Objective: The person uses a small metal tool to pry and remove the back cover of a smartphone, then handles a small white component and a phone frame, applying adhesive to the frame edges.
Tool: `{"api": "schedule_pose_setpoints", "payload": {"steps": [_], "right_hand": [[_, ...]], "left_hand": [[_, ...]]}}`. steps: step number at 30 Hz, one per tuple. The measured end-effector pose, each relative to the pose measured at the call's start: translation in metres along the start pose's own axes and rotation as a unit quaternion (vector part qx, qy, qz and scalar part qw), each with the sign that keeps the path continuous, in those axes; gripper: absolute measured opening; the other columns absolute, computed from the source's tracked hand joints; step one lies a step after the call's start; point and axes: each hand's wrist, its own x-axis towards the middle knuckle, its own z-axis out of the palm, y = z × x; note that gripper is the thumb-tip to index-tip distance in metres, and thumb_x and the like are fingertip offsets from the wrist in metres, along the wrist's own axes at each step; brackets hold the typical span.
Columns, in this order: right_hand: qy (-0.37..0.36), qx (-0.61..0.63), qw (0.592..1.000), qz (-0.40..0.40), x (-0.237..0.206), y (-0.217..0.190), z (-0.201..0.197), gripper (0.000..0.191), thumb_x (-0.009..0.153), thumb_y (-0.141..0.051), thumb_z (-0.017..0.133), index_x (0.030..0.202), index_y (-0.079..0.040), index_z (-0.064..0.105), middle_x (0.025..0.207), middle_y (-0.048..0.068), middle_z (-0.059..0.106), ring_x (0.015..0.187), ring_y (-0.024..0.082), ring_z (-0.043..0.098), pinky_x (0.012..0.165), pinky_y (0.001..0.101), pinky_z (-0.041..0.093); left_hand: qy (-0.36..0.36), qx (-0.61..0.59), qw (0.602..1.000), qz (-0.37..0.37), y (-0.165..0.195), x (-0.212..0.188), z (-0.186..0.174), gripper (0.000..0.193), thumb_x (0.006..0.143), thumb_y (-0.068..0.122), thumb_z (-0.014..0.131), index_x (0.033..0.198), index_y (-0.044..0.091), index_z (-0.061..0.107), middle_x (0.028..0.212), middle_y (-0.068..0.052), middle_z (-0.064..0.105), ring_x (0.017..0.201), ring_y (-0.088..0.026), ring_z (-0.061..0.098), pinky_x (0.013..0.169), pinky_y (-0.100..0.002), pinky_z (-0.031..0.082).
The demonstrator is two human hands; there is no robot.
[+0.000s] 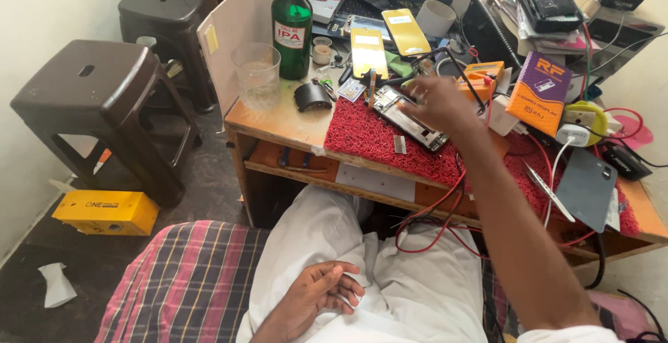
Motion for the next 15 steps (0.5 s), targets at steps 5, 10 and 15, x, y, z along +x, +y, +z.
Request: {"api": "schedule_pose_setpoints", "payload": {"steps": [5, 10, 15], "right_hand": [[0.012, -0.120, 0.992, -0.043, -0.006, 0.006, 0.018, 0.069, 0.076, -0.047, 0.087, 0.130, -0.010, 0.065, 0.131, 0.016, 0.064, 0.127, 0.034, 0.056, 0.107, 0.0429, 0.044], [-0.013, -0.124, 0.992, 0.001, -0.003, 0.016, 0.018, 0.078, 0.075, -0.053, 0.083, 0.139, -0.015, 0.059, 0.129, 0.017, 0.066, 0.123, 0.034, 0.060, 0.103, 0.0449, 0.046], [0.018, -0.117, 0.993, -0.004, -0.004, 0.021, 0.015, 0.080, 0.069, -0.056, 0.083, 0.136, -0.019, 0.062, 0.124, 0.015, 0.070, 0.119, 0.034, 0.064, 0.100, 0.0463, 0.046]], "left_hand": [[-0.005, -0.005, 1.000, 0.000, -0.001, 0.001, -0.001, 0.048, 0.103, 0.036, 0.052, 0.126, -0.004, 0.062, 0.100, -0.016, 0.074, 0.088, -0.020, 0.072, 0.075, -0.033, 0.062], [-0.015, -0.012, 1.000, -0.001, -0.002, 0.003, -0.002, 0.047, 0.103, 0.035, 0.051, 0.127, -0.005, 0.061, 0.100, -0.017, 0.074, 0.087, -0.020, 0.073, 0.074, -0.034, 0.063], [-0.030, -0.020, 0.999, 0.006, -0.003, 0.005, -0.003, 0.048, 0.103, 0.035, 0.050, 0.128, -0.005, 0.059, 0.102, -0.018, 0.074, 0.088, -0.020, 0.073, 0.076, -0.033, 0.063]]}}
